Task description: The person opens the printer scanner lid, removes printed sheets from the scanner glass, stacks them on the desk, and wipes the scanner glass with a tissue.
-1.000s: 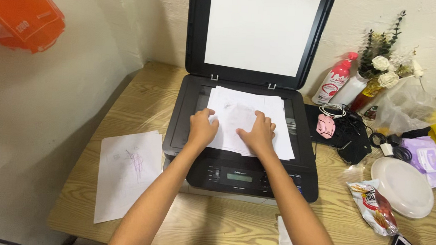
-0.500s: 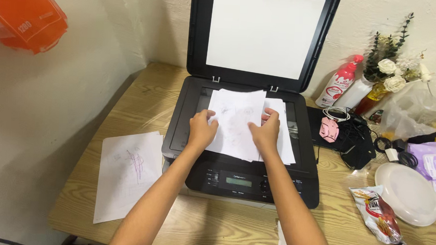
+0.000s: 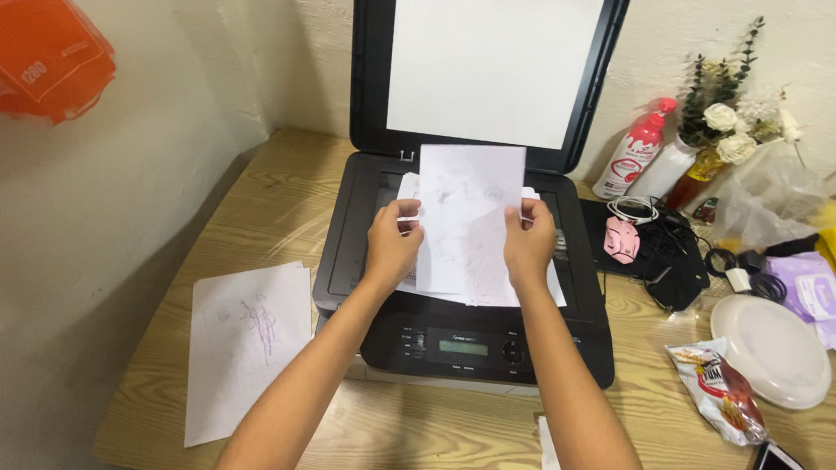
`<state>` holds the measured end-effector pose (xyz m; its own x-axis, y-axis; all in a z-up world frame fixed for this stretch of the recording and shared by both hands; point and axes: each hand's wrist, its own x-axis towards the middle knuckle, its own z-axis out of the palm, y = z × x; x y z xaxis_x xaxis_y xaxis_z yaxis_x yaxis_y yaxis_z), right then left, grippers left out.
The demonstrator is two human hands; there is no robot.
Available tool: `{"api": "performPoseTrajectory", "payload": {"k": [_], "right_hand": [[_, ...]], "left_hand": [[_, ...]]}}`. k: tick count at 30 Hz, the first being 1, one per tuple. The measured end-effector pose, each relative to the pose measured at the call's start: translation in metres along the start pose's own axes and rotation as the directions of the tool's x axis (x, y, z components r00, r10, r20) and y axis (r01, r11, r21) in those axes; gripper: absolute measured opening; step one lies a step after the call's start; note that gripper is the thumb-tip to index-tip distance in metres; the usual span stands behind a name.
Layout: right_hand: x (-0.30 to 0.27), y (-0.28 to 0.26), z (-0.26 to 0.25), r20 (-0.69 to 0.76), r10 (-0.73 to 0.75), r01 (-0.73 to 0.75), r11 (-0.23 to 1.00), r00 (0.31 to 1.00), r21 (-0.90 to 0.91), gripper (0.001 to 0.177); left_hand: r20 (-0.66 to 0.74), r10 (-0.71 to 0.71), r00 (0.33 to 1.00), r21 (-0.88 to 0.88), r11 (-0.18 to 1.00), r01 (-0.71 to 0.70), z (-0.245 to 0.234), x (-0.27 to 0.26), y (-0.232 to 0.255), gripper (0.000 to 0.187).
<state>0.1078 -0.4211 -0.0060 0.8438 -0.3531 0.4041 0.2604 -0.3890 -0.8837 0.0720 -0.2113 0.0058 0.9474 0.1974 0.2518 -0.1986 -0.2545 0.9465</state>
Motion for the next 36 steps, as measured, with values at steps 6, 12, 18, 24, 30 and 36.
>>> {"api": "performPoseTrajectory", "payload": {"k": [6, 12, 18, 24, 30, 36], "right_hand": [[0.006, 0.0, 0.0, 0.106, 0.173, -0.2, 0.899, 0.979, 0.389, 0.016], [-0.006, -0.013, 0.027, 0.239, 0.165, -0.257, 0.865, 0.957, 0.431, 0.028], [-0.051, -0.059, 0.075, 0.45, 0.051, -0.186, 0.947, 0.892, 0.263, 0.06], [-0.097, -0.118, 0.123, 0.468, -0.004, -0.071, 0.987, 0.884, 0.143, 0.064], [-0.128, -0.138, 0.171, 0.495, -0.212, 0.262, 0.965, 0.842, -0.032, 0.022], [-0.177, -0.134, 0.214, 0.535, -0.392, 0.451, 0.892, 0.748, 0.024, 0.018]], "left_hand": [[0.018, -0.1, 0.995, -0.08, 0.992, 0.101, -0.014, 0.003, 0.007, 0.044], [-0.073, 0.025, 0.997, -0.161, 0.986, -0.036, -0.05, 0.015, -0.025, 0.036], [-0.244, -0.036, 0.969, -0.221, 0.975, -0.02, -0.122, 0.019, -0.055, 0.026], [-0.356, -0.144, 0.923, -0.098, 0.988, 0.116, -0.193, -0.006, -0.062, 0.015], [-0.438, -0.134, 0.889, -0.067, 0.991, 0.116, -0.248, -0.03, -0.08, 0.01], [-0.468, -0.123, 0.875, 0.119, 0.972, 0.201, -0.289, -0.05, -0.107, 0.025]]}}
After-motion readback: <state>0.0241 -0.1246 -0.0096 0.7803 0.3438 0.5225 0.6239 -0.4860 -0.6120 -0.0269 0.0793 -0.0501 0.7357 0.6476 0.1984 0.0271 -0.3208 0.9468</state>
